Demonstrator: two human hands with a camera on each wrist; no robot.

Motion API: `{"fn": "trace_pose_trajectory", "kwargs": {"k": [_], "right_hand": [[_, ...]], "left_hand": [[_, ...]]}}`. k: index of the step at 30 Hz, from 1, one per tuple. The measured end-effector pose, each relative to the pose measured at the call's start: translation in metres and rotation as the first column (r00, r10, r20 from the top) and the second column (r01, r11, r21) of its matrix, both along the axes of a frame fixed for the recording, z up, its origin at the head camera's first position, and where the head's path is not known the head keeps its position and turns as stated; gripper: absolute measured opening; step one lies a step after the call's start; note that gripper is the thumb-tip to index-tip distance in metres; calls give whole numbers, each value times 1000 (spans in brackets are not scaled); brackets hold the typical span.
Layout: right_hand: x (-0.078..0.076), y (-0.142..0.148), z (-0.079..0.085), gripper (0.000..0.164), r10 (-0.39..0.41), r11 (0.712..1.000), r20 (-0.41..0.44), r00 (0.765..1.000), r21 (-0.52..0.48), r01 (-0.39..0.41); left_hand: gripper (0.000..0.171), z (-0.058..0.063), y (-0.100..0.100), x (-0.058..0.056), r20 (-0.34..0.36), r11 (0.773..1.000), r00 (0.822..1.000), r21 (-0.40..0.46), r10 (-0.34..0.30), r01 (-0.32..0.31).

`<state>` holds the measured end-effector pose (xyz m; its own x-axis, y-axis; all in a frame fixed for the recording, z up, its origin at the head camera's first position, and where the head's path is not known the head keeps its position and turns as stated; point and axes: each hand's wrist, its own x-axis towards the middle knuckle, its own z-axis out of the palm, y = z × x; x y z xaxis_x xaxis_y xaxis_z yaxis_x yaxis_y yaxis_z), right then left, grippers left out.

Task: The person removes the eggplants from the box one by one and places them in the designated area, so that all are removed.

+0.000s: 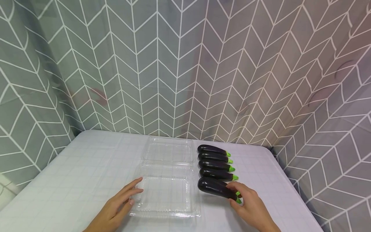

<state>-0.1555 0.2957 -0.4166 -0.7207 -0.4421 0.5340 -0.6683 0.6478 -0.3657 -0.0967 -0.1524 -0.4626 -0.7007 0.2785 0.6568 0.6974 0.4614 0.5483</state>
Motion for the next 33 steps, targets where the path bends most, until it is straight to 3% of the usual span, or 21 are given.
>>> {"fn": "trace_pose_trajectory", "kwargs": {"k": [16,23,28,33], "right_hand": [[0,5,-2,53,-69,996,83,994,63,64],[-3,9,-7,52,-14,996,58,998,90,8],[-3,10,-8,46,-33,990,102,994,143,18],[-2,11,-8,44,-29,984,95,995,180,12]], "left_hand": [[39,-1,0,0,6,1000,1000,4,-4,4],[38,0,0,1,17,1000,1000,-4,9,-8],[38,0,0,1,20,1000,1000,-3,10,-10],[38,0,0,1,12,1000,1000,-2,5,-5]]}}
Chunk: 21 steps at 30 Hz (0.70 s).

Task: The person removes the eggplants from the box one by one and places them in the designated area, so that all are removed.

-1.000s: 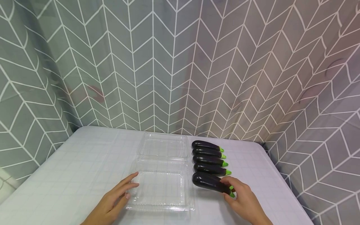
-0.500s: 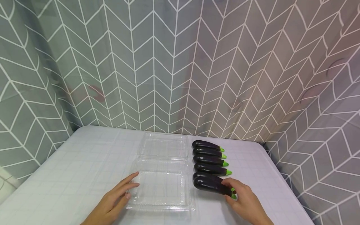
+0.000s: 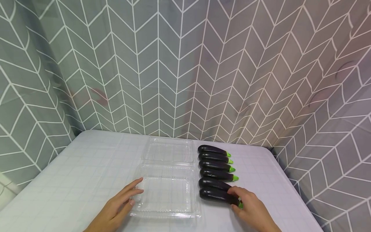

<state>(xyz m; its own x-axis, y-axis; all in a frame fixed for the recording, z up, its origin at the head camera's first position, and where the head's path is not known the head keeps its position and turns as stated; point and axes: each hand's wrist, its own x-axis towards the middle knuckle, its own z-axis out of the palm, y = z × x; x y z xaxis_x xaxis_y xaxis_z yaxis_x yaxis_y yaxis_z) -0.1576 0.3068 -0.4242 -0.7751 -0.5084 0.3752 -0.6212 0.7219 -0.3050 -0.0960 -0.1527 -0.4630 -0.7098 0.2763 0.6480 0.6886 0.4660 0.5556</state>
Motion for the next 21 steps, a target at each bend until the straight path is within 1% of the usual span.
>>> {"fn": "trace_pose_trajectory", "kwargs": {"k": [2,6,8,17,21], "right_hand": [[1,0,0,42,-6,1000,25,1000,17,5],[2,0,3,39,-35,998,105,994,53,29],[2,0,3,38,-44,997,126,991,61,37],[3,0,2,39,-54,995,83,995,91,46],[3,0,-1,42,-51,993,6,999,108,50]], "left_hand": [[38,0,0,-1,-3,1000,1000,-2,-2,2],[38,0,-1,-1,6,1000,1000,-7,6,-6],[38,0,-1,-1,7,1000,1000,-9,8,-8],[39,-2,0,0,0,1000,1000,-3,1,-1],[40,-2,0,-1,-6,1000,1000,-3,-1,1]]}}
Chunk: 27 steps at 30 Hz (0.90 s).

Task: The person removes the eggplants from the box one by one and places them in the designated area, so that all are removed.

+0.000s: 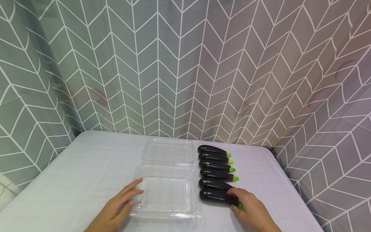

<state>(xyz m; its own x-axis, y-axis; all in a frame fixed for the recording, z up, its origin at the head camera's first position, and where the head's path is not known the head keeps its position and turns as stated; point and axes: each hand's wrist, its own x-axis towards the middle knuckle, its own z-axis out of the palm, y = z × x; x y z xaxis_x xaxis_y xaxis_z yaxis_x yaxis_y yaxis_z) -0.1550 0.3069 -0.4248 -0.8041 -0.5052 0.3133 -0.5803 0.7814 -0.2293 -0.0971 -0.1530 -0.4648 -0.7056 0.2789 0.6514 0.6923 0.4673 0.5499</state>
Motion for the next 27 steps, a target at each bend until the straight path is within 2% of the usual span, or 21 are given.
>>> {"fn": "trace_pose_trajectory", "kwargs": {"k": [6,15,18,24,27], "right_hand": [[-2,2,-5,46,37,999,-117,992,-2,-37],[-1,4,-7,49,36,999,-146,989,3,-36],[2,3,-6,50,16,1000,-135,991,28,-13],[8,-4,7,46,-122,984,-14,992,128,122],[10,-9,14,43,-161,976,4,987,150,158]], "left_hand": [[39,-1,0,-1,-15,1000,1000,4,-5,5],[40,0,1,0,-15,1000,1000,-4,-8,7],[40,0,0,0,-12,1000,1000,-7,-8,7],[40,0,1,1,-7,1000,1000,-11,-1,1],[40,2,2,1,4,1000,1000,-10,0,0]]}}
